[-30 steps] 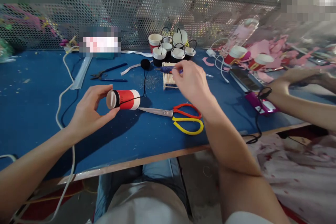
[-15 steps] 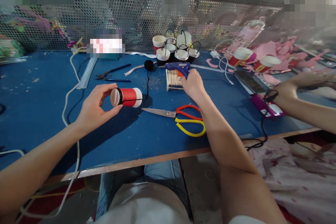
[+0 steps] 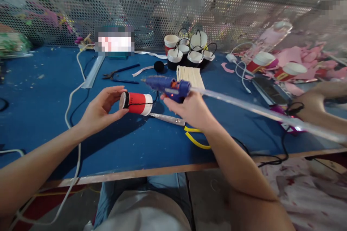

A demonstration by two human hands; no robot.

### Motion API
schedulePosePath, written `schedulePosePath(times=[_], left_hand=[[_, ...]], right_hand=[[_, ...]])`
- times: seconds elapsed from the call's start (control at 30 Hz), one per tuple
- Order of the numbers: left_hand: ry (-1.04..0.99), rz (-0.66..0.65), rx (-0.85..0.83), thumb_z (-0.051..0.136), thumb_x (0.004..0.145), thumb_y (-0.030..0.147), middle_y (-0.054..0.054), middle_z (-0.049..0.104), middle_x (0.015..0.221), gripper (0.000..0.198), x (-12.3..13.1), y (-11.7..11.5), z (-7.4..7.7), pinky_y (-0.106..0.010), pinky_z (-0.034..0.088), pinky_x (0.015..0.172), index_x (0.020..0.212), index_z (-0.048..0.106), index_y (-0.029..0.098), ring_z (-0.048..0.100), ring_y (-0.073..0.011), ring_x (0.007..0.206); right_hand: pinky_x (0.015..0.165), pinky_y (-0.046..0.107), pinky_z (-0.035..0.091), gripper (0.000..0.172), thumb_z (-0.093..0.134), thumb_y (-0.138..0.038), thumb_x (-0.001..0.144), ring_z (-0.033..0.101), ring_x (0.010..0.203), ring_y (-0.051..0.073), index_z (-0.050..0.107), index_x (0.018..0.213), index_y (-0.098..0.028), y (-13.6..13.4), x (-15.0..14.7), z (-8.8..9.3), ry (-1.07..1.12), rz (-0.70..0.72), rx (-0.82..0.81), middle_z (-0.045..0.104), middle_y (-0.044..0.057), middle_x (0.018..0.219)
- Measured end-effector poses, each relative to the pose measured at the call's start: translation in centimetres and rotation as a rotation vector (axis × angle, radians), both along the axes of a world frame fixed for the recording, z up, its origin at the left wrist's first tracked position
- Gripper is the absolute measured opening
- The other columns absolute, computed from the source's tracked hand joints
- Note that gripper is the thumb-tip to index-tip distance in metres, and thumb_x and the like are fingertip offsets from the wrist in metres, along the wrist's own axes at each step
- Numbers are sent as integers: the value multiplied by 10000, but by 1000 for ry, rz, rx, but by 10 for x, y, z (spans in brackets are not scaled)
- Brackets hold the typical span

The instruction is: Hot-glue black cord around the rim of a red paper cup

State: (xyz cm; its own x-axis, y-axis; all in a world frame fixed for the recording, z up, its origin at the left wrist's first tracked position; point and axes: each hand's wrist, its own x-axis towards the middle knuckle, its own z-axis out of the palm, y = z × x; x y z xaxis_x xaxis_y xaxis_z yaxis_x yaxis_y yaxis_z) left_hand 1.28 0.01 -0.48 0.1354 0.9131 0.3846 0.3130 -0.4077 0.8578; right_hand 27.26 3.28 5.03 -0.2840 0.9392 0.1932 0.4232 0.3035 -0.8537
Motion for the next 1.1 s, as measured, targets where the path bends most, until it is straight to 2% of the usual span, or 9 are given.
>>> schedulePosePath(times=[0.07,0.17,0.33,0.5,0.7,0.93,1.1], left_hand=[[-9,-11,-16,708,711,214,-124,560,1247,568,-2,2,-2,-435,440,1036,1224,465,200,577,-239,1149],[-28,-7,-48,716,712,230,-123,571,1235,565,-3,4,-3,-430,450,1028,1218,466,204,578,-242,1149],[-43,2,-48,718,714,231,-117,569,1236,557,-1,3,-3,-408,467,1018,1212,472,203,580,-234,1143],[-36,2,-46,720,712,217,-103,579,1213,563,1,1,-1,-404,479,1007,1217,471,209,587,-228,1129],[-41,7,-59,724,708,221,-106,590,1187,577,2,2,0,-407,486,1001,1223,466,188,598,-227,1116],[-40,-4,-49,721,714,213,-106,590,1190,575,1,2,-1,-437,472,1016,1228,463,198,598,-231,1115],[-38,-6,-42,727,709,213,-103,590,1191,576,0,2,-2,-441,468,1022,1224,470,203,596,-235,1119]], right_hand=[[560,312,500,155,649,-316,746,597,606,161,625,841,-196,-8,-7,-7,-43,44,25,685,34,782],[616,332,510,91,616,-313,772,636,689,199,629,781,-224,-14,-11,-15,-92,105,79,678,15,716],[485,303,441,179,633,-368,763,560,537,173,581,663,-229,-17,-11,-15,-162,75,103,585,-1,571],[495,275,436,129,644,-350,772,532,522,141,607,740,-231,-22,-11,-16,-179,107,125,592,-21,598],[505,239,438,143,701,-316,726,494,504,109,599,716,-216,-26,-12,-21,-206,46,259,586,-36,594],[496,226,418,125,684,-307,749,485,503,97,604,738,-212,-26,-12,-18,-234,94,320,583,-35,606],[501,237,415,130,700,-305,734,516,514,109,611,739,-211,-26,-12,-18,-244,45,337,592,-26,607]])
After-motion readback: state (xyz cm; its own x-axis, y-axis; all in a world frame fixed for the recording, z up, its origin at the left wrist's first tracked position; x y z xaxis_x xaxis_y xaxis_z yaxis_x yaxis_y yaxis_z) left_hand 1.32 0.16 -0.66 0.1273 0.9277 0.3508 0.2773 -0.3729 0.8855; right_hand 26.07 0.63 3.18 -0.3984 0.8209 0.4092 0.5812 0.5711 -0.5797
